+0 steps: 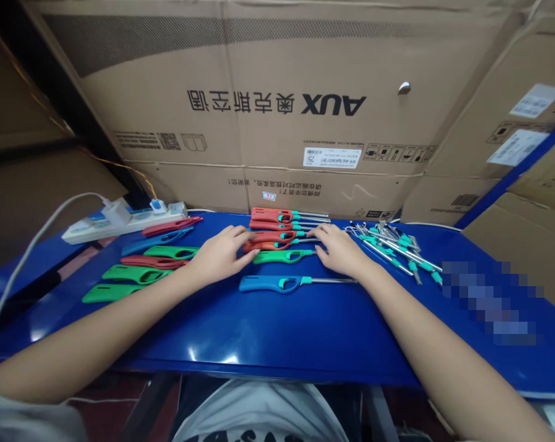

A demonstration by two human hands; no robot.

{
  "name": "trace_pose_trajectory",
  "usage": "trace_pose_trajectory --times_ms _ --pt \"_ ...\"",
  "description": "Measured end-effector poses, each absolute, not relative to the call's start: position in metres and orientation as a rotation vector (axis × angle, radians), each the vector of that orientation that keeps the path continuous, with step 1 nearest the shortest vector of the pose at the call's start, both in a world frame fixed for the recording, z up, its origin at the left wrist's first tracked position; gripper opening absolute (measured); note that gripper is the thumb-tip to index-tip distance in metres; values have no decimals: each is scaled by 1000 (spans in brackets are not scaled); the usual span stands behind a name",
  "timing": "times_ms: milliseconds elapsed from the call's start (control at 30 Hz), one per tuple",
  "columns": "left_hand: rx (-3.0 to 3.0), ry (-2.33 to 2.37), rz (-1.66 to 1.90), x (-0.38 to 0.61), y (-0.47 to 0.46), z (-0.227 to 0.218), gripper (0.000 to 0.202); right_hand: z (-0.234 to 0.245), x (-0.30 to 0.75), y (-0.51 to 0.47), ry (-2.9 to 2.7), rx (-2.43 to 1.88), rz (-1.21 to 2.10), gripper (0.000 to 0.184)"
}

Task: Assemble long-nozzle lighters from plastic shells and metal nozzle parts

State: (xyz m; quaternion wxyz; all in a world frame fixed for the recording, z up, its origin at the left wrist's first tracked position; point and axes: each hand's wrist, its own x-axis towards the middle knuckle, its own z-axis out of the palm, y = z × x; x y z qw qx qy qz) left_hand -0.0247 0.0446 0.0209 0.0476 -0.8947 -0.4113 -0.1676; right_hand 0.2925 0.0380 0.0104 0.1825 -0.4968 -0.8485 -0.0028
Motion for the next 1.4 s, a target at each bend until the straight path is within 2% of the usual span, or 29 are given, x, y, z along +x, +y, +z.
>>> trace_pose_trajectory --times_ms 167,400,567,667,800,933,1100,1233,1400 --pt "-2742 -1435 -484 -30 79 21 48 19 281 66 -2486 -1507 -48 34" --pt "-2839 -1224 -535 -30 139 17 53 33 268 95 -2645 -1496 103 14" --pt "-2959 -995 -504 -30 170 14 54 43 268 107 -2606 -1515 94 26" --pt "-2998 -931 -512 -30 181 13 48 42 267 118 -2516 -1607 -25 30" --pt "-2983 -964 -586 -29 189 12 36 33 265 131 -2459 -1686 -121 24" --pt "-2939 -1044 -681 -29 192 8 38 26 264 139 -2429 -1676 -189 15" --pt "-2853 -1153 -821 -27 195 2 35 23 262 140 -2327 -1689 -240 20" --pt "-2815 -1222 -866 -24 199 1 28 24 262 139 -2297 -1668 -175 24" --pt "-2771 -1312 -913 -21 205 0 25 34 269 134 -2507 -1516 105 12"
